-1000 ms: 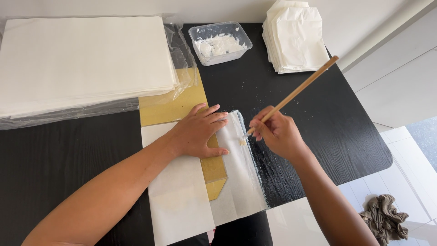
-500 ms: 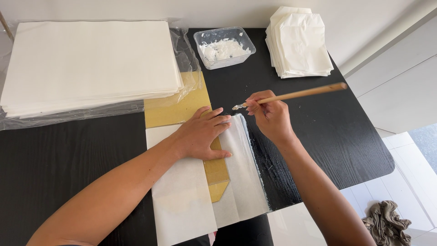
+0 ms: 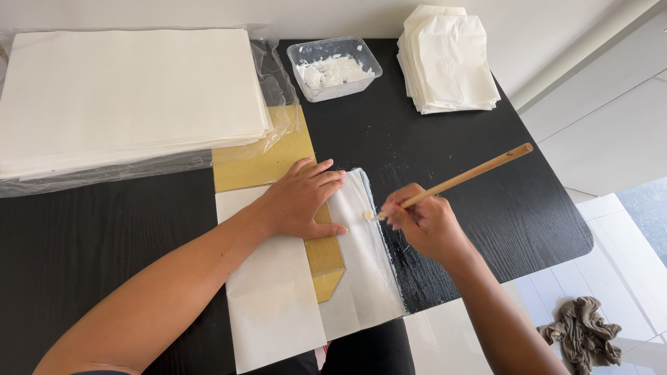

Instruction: Folding white paper sheets over a yellow template and applying white glue to the edges using a wooden stick to create bags or envelopes.

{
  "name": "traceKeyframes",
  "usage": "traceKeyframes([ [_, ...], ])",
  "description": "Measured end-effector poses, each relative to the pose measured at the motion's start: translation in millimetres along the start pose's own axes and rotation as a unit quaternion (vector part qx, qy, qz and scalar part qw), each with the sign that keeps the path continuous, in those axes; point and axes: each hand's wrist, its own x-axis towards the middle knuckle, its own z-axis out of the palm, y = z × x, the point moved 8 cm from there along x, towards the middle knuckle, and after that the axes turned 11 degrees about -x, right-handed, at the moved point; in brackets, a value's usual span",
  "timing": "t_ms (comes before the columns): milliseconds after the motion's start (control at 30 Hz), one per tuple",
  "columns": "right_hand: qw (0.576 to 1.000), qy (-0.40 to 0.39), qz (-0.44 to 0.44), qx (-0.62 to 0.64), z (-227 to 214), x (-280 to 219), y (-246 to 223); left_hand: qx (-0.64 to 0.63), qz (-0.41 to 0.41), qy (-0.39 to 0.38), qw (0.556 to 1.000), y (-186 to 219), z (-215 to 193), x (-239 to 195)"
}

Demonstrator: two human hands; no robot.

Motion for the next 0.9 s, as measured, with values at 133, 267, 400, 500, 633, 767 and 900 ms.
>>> traceKeyframes([
  [133, 0.998, -0.057, 0.012, 0.007, -7, -24, -10, 0.0, 0.005, -0.004, 1.0, -2, 4, 1],
  [267, 0.988, -0.141, 0.068, -0.014, -9, -55, -15, -0.001, 0.025, 0.016, 1.0, -12, 17, 5],
  [400, 0.973, -0.205, 0.104, -0.037, -10, -85, -19, -0.002, 0.045, 0.039, 0.998, -16, 21, 6],
  [500, 0.968, -0.225, 0.112, -0.012, -14, -102, -19, 0.009, 0.052, 0.054, 0.997, -17, 23, 6],
  [633, 0.968, -0.232, 0.092, 0.008, -21, -101, -26, 0.01, 0.053, 0.051, 0.997, -16, 21, 6],
  [767, 0.974, -0.201, 0.103, 0.006, -25, -82, -22, 0.006, 0.051, 0.046, 0.998, -17, 22, 7],
  [900, 0.989, -0.125, 0.067, 0.036, -17, -52, -18, -0.003, -0.007, -0.016, 1.0, -4, 5, 1],
])
